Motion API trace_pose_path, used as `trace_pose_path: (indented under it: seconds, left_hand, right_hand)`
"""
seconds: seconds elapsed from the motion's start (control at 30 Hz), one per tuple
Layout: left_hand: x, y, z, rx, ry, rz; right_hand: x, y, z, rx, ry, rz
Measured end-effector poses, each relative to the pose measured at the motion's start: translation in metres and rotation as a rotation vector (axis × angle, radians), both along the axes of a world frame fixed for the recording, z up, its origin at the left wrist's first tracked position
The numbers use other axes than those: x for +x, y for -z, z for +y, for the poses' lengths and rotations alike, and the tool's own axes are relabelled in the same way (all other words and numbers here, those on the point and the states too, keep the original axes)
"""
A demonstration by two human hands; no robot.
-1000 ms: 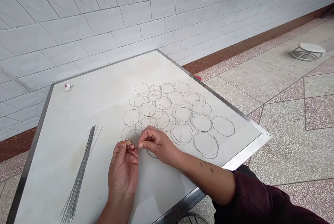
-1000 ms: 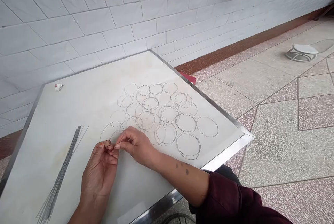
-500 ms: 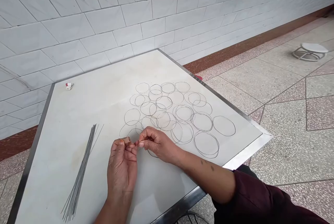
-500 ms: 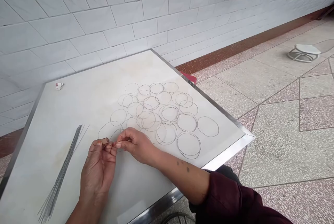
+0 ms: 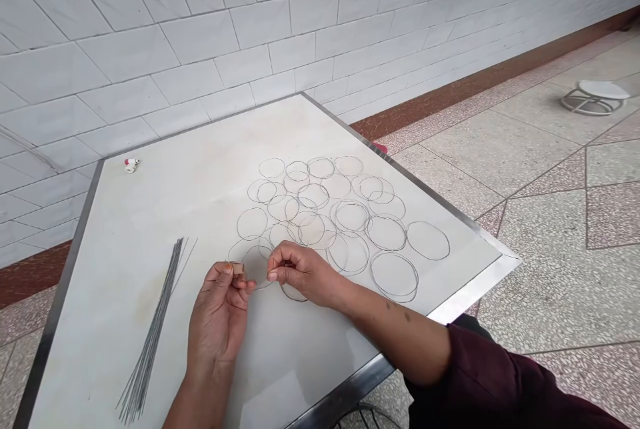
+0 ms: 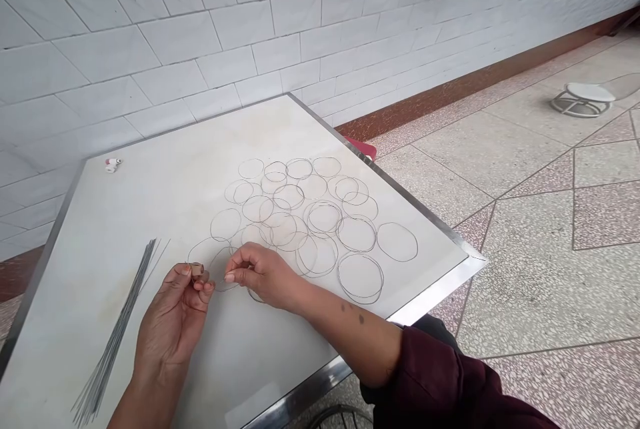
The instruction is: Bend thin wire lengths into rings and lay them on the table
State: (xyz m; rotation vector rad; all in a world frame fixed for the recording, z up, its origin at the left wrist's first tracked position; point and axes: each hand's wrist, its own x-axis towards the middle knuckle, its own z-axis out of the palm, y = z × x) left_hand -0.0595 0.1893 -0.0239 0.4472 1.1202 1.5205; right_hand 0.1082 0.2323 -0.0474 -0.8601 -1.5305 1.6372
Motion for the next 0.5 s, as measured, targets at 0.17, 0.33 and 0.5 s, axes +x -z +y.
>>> trace_pose_path:
  seconds: [0.17, 0.33, 0.5]
  left_hand:
    - [-0.0077, -0.0028, 0.0022, -0.04, 0.043, 0.026]
    - [-0.0093, -0.0016, 0.0034, -0.065, 0.035, 0.03]
    - [-0.0088, -0.0012, 0.0043, -0.079, 0.05, 0.03]
  right_hand:
    - [0.0025, 0.0011, 0.0027, 0.012, -0.036, -0.009]
    - [0.0047, 0.0006, 0.0039, 0.012, -0.046, -0.029]
    - [0.0063, -0.0012, 0.004, -0.001, -0.085, -0.007]
